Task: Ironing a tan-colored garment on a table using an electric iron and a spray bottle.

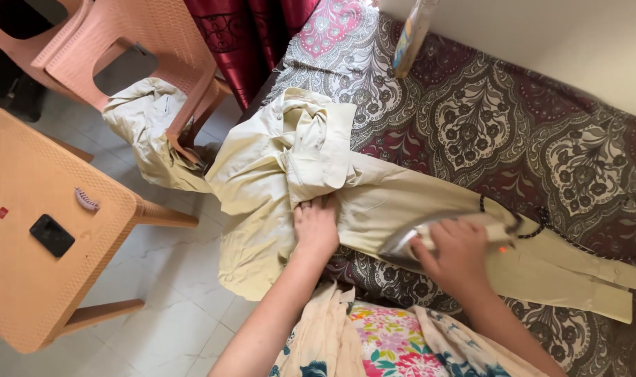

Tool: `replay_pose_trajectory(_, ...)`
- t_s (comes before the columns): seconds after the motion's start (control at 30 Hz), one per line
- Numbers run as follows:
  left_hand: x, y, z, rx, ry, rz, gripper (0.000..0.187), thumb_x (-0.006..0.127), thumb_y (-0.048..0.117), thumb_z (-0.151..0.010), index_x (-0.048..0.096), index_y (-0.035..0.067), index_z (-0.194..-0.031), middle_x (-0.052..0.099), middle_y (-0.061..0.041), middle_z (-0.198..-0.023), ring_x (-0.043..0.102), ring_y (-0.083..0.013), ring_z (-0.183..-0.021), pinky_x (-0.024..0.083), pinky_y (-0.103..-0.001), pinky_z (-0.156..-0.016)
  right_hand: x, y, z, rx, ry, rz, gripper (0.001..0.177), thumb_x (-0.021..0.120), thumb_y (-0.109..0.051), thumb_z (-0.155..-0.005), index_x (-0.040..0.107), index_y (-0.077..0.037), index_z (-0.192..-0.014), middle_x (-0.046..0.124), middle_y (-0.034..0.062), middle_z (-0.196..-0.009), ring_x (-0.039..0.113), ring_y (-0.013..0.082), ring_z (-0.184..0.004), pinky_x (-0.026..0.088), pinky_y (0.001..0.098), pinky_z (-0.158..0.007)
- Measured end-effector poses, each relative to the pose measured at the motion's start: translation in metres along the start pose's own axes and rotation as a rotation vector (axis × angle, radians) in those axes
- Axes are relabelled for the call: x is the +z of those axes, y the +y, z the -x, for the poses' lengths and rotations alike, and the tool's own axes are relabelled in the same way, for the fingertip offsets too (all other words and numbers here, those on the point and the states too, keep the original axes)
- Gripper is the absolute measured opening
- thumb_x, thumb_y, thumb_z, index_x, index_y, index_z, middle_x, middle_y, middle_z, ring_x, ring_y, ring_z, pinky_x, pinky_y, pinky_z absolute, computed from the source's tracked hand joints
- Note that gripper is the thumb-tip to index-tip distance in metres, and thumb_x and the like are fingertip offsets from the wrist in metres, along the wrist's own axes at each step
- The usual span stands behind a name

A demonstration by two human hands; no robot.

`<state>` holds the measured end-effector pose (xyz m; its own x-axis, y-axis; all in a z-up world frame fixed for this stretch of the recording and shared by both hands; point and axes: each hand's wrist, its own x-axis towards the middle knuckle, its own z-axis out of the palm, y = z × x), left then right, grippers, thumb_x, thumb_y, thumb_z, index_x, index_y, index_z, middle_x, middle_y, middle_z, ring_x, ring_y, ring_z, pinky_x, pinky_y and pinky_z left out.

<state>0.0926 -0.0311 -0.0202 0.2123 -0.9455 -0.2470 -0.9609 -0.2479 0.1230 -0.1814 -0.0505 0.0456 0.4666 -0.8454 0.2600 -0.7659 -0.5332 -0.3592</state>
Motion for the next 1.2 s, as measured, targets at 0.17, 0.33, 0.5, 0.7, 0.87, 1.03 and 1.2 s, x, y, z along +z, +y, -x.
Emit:
replay_pose_trajectory(0.17, -0.011, 0.005, 0.016, 0.059, 0.189, 0.125, 0.07, 0.063, 0.006, -0.077, 0.049, 0.008, -0.145, 0.054, -0.017, -0.136, 0.051, -0.0381, -0.122, 0.038, -0.048, -0.106, 0.017, -0.021, -0.037, -0.166, -0.016, -0.055, 0.04, 0.068, -0.047, -0.086, 0.065, -0.007, -0.086, 0.066, 0.0087, -0.091, 0.06, 0.029, -0.096, 0.035, 0.0479, -0.098)
replay_pose_trajectory(0.33, -0.034, 0.003, 0.027, 0.044, 0.178, 0.159, 0.079, 0.069, 0.002, -0.068, 0.047, 0.003, -0.144, 0.052, -0.02, -0.132, 0.049, -0.0388, -0.122, 0.037, -0.046, -0.106, 0.029, -0.023, -0.084, -0.397, 0.0, -0.159, 0.042, 0.069, -0.05, -0.087, 0.068, -0.008, -0.092, 0.067, 0.009, -0.097, 0.06, 0.0288, -0.1, 0.035, 0.0468, -0.098)
replay_pose_trajectory(0.5, -0.049, -0.009, 0.029, 0.033, -0.006, 0.131, 0.042, 0.066, 0.001, -0.076, 0.063, 0.006, -0.117, 0.063, -0.018, -0.118, 0.059, -0.0361, -0.117, 0.047, -0.044, -0.102, 0.028, -0.025, -0.104, -0.441, -0.163, -0.159, 0.048, 0.073, -0.055, -0.082, 0.068, -0.007, -0.084, 0.069, 0.0087, -0.096, 0.062, 0.0279, -0.099, 0.037, 0.0447, -0.1)
replay_pose_trajectory(0.7, -0.056, -0.009, 0.009, 0.153, 0.172, 0.674, 0.02, 0.057, 0.0, -0.086, 0.071, 0.007, -0.099, 0.072, -0.018, -0.096, 0.069, -0.0368, -0.093, 0.055, -0.046, -0.084, 0.031, -0.05, -0.069, -0.494, -0.035, -0.235, 0.033, 0.072, -0.042, -0.083, 0.067, -0.009, -0.081, 0.065, 0.008, -0.086, 0.061, 0.0277, -0.092, 0.037, 0.0452, -0.096)
replay_pose_trajectory(0.87, -0.017, 0.017, -0.016, 0.205, 0.198, 1.234, 0.016, 0.043, -0.006, -0.087, 0.058, 0.002, -0.088, 0.067, -0.017, -0.089, 0.068, -0.0334, -0.088, 0.057, -0.04, -0.082, 0.016, -0.053, -0.041, -0.445, -0.128, -0.232, 0.029, 0.073, -0.035, -0.082, 0.063, -0.01, -0.071, 0.061, 0.0069, -0.076, 0.059, 0.027, -0.082, 0.04, 0.0434, -0.09)
replay_pose_trajectory(1.03, 0.014, 0.001, -0.015, 0.399, 0.186, 0.874, 0.018, 0.05, -0.003, -0.084, 0.066, 0.002, -0.091, 0.067, -0.019, -0.098, 0.066, -0.0354, -0.097, 0.054, -0.042, -0.09, 0.01, -0.023, -0.027, -0.37, -0.051, -0.232, 0.027, 0.072, -0.033, -0.08, 0.062, -0.009, -0.073, 0.06, 0.0066, -0.076, 0.059, 0.0264, -0.079, 0.04, 0.0431, -0.089)
replay_pose_trajectory(1.2, 0.017, -0.016, -0.012, 0.401, 0.079, 0.071, 0.046, 0.059, 0.01, -0.085, 0.056, 0.008, -0.131, 0.056, -0.014, -0.14, 0.056, -0.0322, -0.125, 0.044, -0.045, -0.1, 0.02, -0.013, -0.028, -0.067, 0.148, -0.056, 0.029, 0.071, -0.033, -0.086, 0.062, -0.008, -0.073, 0.06, 0.0068, -0.076, 0.058, 0.0282, -0.081, 0.036, 0.0463, -0.092)
